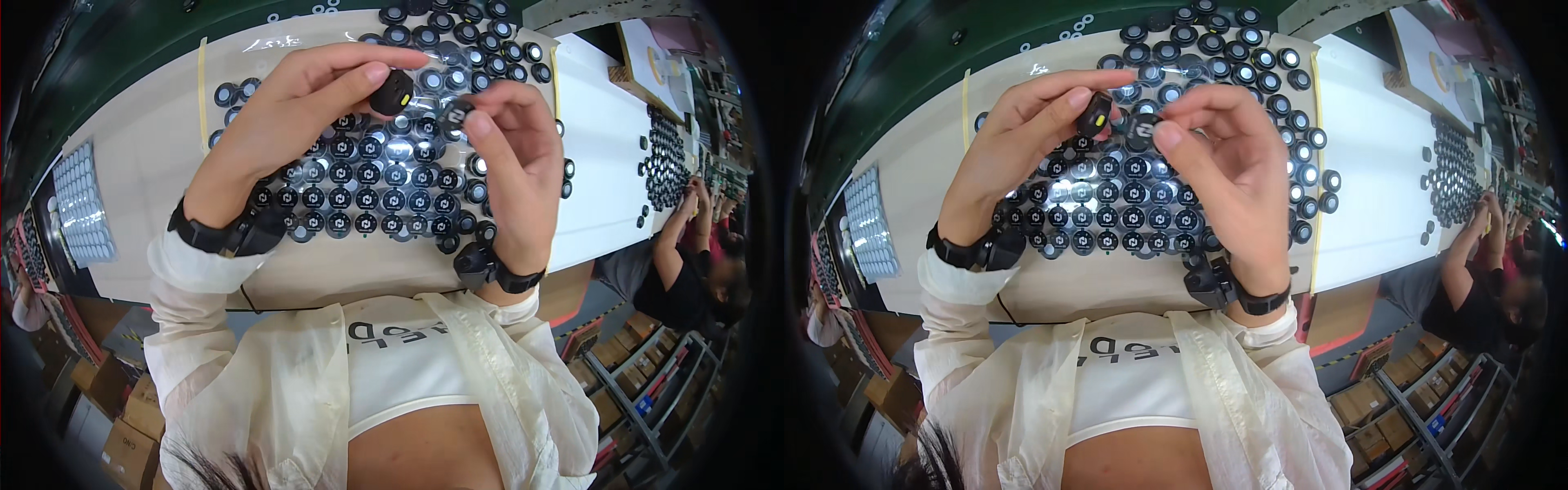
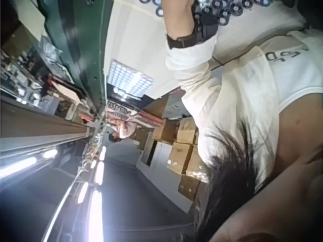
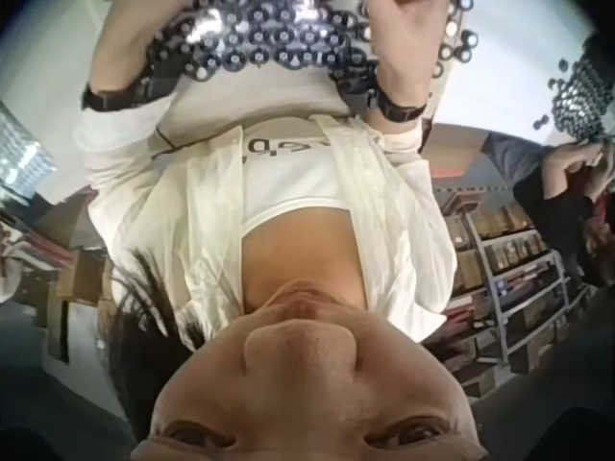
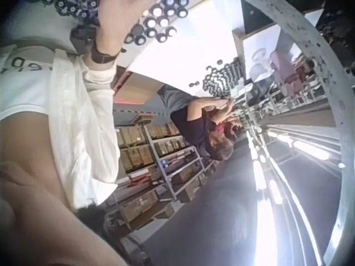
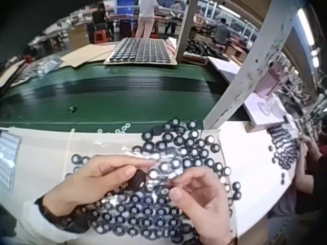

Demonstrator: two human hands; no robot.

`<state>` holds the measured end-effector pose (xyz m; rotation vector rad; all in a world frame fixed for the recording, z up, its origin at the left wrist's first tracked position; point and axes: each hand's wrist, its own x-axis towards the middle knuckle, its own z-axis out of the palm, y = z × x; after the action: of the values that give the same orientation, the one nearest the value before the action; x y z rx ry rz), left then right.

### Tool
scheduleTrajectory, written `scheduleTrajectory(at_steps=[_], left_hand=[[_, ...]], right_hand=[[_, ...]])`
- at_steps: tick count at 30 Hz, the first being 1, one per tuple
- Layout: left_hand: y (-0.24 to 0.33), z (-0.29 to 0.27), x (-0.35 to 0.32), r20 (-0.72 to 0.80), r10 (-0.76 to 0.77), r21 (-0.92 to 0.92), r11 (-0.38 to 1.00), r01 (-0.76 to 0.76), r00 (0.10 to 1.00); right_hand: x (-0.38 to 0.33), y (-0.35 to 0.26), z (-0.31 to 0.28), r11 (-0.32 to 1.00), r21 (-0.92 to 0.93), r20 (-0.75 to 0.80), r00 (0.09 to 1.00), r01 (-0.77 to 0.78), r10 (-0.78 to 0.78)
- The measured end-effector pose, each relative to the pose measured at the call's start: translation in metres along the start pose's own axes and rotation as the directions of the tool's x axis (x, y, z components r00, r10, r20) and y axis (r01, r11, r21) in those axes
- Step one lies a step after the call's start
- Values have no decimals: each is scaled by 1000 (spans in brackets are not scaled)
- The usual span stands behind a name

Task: Sorting small black electronic components and placing them onto a grid-patterned tray.

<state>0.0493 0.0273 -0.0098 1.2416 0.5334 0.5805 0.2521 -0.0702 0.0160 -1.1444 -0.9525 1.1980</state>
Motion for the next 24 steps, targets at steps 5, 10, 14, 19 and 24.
scheduleTrajectory(at_steps=[5, 10, 14, 19, 24], left_hand=[[6, 0, -16, -123, -126, -11, 992, 126, 984], [-6, 10, -21, -158, 11, -15, 1000, -13, 987], [-7, 11, -26, -165, 9, -15, 1000, -12, 986], [-6, 14, -28, -117, 104, 284, 957, -67, 988], [-6, 24, -26, -179, 116, 442, 897, -26, 977]], right_hand=[[4, 19, 14, 980, 181, -14, 996, -83, 87], [6, 31, 14, 980, 178, 8, 996, -88, 88], [6, 29, 15, 1000, 17, 16, 1000, -21, 20], [8, 24, 11, 998, 63, 14, 999, -32, 31], [7, 30, 16, 998, 46, 56, 997, -48, 45]])
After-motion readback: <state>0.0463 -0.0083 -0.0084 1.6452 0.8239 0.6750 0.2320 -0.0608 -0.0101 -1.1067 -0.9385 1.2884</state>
